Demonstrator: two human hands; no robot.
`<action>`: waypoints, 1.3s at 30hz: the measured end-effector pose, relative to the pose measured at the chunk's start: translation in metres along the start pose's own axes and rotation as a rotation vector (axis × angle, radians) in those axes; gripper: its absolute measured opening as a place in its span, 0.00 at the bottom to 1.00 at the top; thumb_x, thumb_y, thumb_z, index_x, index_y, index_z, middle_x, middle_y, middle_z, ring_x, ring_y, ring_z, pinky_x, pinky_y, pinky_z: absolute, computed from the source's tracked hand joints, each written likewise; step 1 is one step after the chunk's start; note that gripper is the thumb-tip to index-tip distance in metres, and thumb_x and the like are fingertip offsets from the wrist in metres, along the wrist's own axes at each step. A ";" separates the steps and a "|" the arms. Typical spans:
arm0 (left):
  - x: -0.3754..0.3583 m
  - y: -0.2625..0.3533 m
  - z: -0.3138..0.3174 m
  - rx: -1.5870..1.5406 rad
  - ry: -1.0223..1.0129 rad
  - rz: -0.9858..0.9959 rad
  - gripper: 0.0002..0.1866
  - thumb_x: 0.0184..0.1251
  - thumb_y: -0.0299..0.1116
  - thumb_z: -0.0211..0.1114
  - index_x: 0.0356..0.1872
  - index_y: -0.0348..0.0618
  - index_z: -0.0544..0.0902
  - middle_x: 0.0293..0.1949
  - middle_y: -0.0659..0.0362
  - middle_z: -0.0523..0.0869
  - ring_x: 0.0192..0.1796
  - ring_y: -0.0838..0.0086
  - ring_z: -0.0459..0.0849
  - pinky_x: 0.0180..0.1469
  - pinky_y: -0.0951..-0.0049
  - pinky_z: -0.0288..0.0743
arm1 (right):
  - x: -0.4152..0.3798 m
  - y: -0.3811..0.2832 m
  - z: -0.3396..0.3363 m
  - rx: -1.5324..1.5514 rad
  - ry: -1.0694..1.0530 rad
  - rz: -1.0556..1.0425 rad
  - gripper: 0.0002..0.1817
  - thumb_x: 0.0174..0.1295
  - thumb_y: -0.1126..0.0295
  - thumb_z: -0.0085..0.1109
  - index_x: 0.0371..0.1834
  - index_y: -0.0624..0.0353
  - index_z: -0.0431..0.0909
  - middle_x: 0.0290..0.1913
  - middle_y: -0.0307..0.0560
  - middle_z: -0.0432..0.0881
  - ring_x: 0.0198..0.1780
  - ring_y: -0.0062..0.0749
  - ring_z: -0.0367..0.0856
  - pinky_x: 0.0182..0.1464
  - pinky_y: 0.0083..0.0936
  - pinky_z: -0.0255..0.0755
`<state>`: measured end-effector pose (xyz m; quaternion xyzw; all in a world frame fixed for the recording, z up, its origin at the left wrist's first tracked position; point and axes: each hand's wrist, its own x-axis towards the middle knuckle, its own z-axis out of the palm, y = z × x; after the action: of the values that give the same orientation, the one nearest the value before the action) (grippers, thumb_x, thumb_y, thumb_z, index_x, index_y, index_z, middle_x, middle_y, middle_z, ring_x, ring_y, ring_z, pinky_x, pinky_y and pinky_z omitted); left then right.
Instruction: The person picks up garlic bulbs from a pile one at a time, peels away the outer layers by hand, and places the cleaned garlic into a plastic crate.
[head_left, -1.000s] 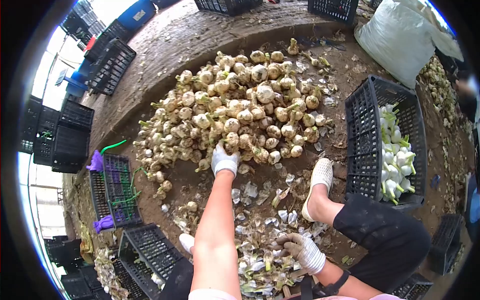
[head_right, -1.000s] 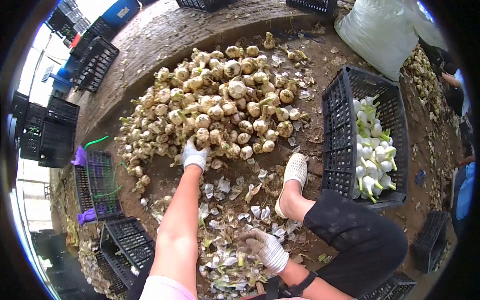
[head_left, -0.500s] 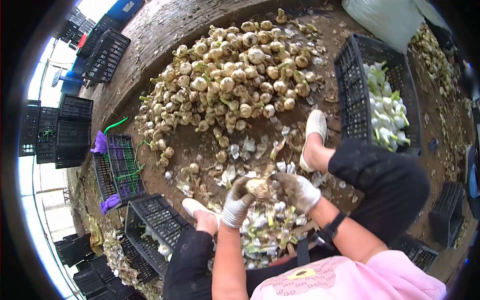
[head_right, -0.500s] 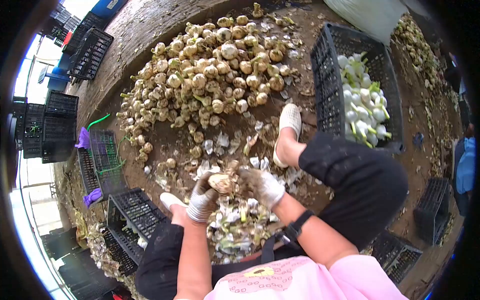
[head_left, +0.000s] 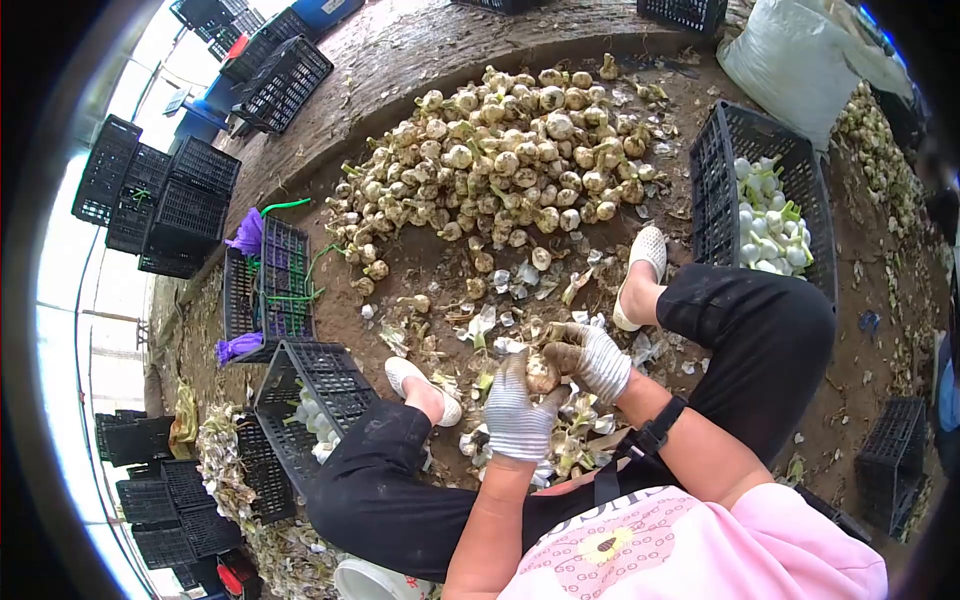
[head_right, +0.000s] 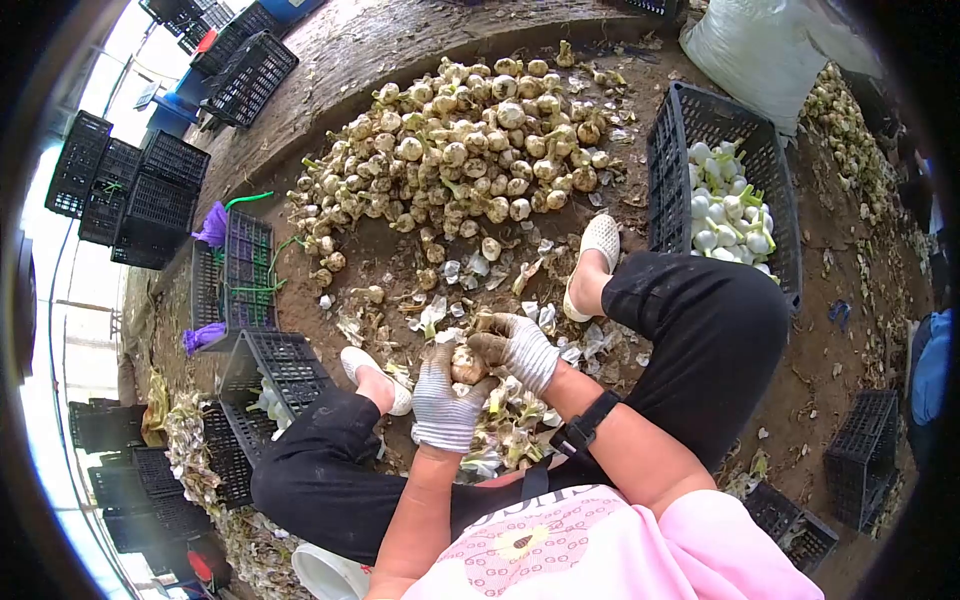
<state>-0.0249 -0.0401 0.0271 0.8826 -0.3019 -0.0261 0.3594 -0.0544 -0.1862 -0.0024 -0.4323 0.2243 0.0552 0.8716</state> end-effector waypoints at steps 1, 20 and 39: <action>0.002 -0.002 0.000 0.041 -0.006 0.011 0.36 0.37 0.36 0.76 0.50 0.33 0.72 0.46 0.44 0.77 0.49 0.52 0.76 0.51 0.62 0.71 | 0.002 0.000 -0.003 0.000 -0.010 0.021 0.09 0.55 0.68 0.63 0.35 0.59 0.76 0.28 0.34 0.77 0.29 0.16 0.73 0.30 0.15 0.69; -0.003 -0.034 -0.008 -1.046 0.028 -0.474 0.28 0.56 0.29 0.63 0.57 0.34 0.63 0.46 0.52 0.75 0.37 0.72 0.79 0.37 0.76 0.78 | -0.010 0.003 0.009 -0.016 -0.025 -0.102 0.08 0.58 0.75 0.57 0.41 0.64 0.78 0.35 0.38 0.81 0.36 0.19 0.77 0.39 0.17 0.73; -0.003 -0.022 -0.016 -1.076 0.091 -0.120 0.51 0.47 0.68 0.60 0.64 0.37 0.58 0.56 0.53 0.68 0.58 0.66 0.68 0.62 0.66 0.60 | -0.016 0.010 0.030 0.082 -0.230 0.082 0.30 0.54 0.66 0.65 0.59 0.62 0.64 0.49 0.42 0.75 0.46 0.25 0.77 0.47 0.22 0.75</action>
<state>-0.0116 -0.0163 0.0244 0.5900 -0.1792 -0.1591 0.7710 -0.0612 -0.1551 0.0129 -0.3775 0.1425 0.1309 0.9055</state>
